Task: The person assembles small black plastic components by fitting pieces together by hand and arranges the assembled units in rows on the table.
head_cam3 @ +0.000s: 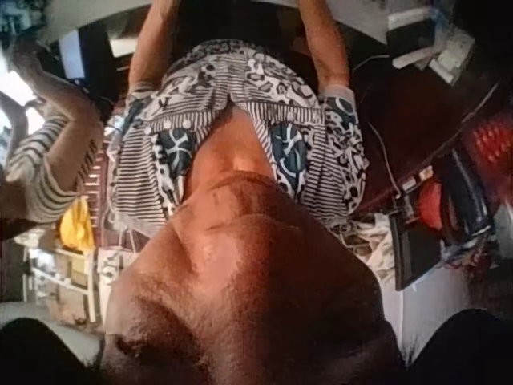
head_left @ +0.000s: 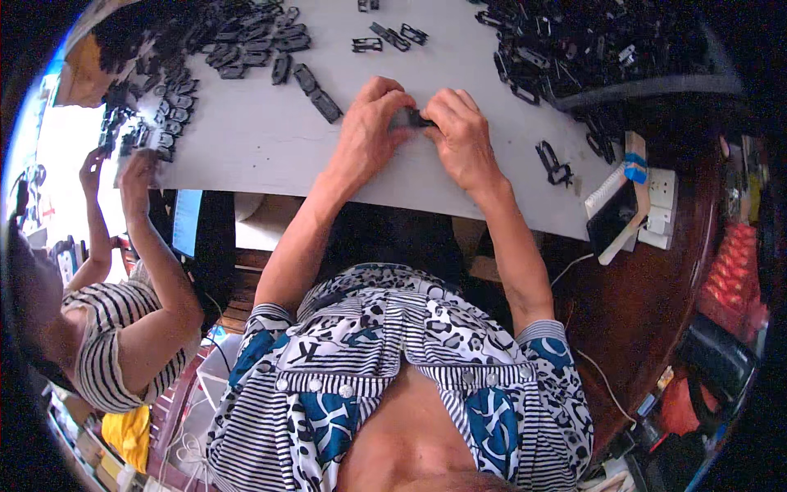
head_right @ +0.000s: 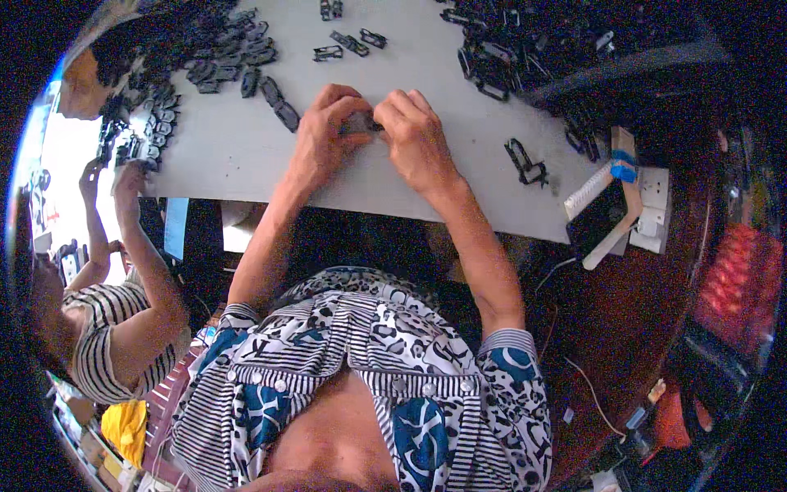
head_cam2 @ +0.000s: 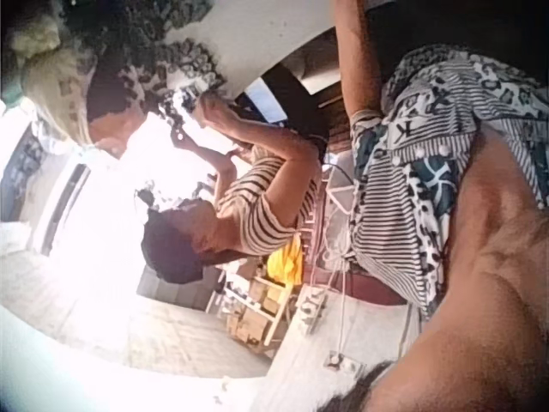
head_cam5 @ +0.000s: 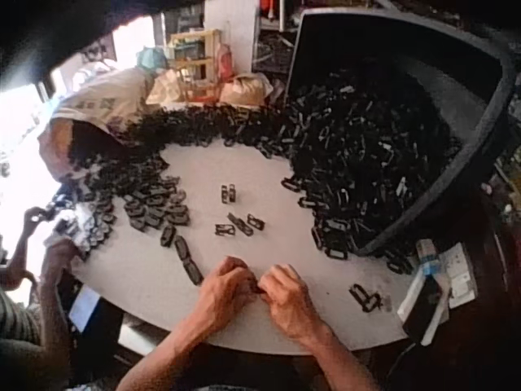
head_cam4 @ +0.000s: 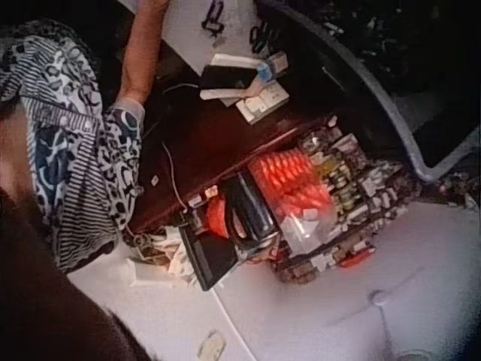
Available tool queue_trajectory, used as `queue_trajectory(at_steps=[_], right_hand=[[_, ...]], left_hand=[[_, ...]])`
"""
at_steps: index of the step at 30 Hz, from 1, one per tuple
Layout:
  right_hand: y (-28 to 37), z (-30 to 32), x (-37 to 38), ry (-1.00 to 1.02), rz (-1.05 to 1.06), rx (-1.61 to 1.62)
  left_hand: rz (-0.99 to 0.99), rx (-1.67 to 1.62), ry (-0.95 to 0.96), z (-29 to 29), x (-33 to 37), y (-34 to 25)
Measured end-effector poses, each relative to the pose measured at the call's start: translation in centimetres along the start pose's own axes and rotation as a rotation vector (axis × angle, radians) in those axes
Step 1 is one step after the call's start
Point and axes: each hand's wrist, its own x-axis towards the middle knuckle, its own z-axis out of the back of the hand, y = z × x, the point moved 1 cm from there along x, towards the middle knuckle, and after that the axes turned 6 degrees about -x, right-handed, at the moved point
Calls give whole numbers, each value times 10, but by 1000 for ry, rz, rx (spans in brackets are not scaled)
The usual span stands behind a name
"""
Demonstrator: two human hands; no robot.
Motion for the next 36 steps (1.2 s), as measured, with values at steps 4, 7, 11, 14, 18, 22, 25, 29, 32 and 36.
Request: queue_trajectory(at_steps=[4, 7, 11, 14, 18, 22, 25, 29, 32, 36], right_hand=[[8, 10, -7, 95, -10, 32], [6, 41, -25, -85, -152, -142], [-19, 92, -61, -114, -414, -419], [-36, 111, -81, -64, -522, -554], [-42, 103, -78, 90, -489, -600], [-38, 83, -61, 88, -462, -538], [-36, 75, -43, 76, -448, -410], [-41, 84, -32, 77, -218, -251], [-47, 79, -35, 190, -111, -257], [-57, 72, -35, 187, 18, -272]], left_hand=[[182, 79, 28, 17, 19, 2], [40, 432, -115, 27, 47, 10], [-39, 713, -125, 26, 65, 36], [-62, 705, -47, 23, 70, 26], [-99, 556, -76, 11, 62, 13], [-69, 108, 81, -7, 57, 2], [-24, 87, 66, -18, 57, -2], [-32, 88, 72, -15, 55, 10], [-68, 69, 19, -16, 48, 12], [-90, 86, 36, -11, 36, 4]])
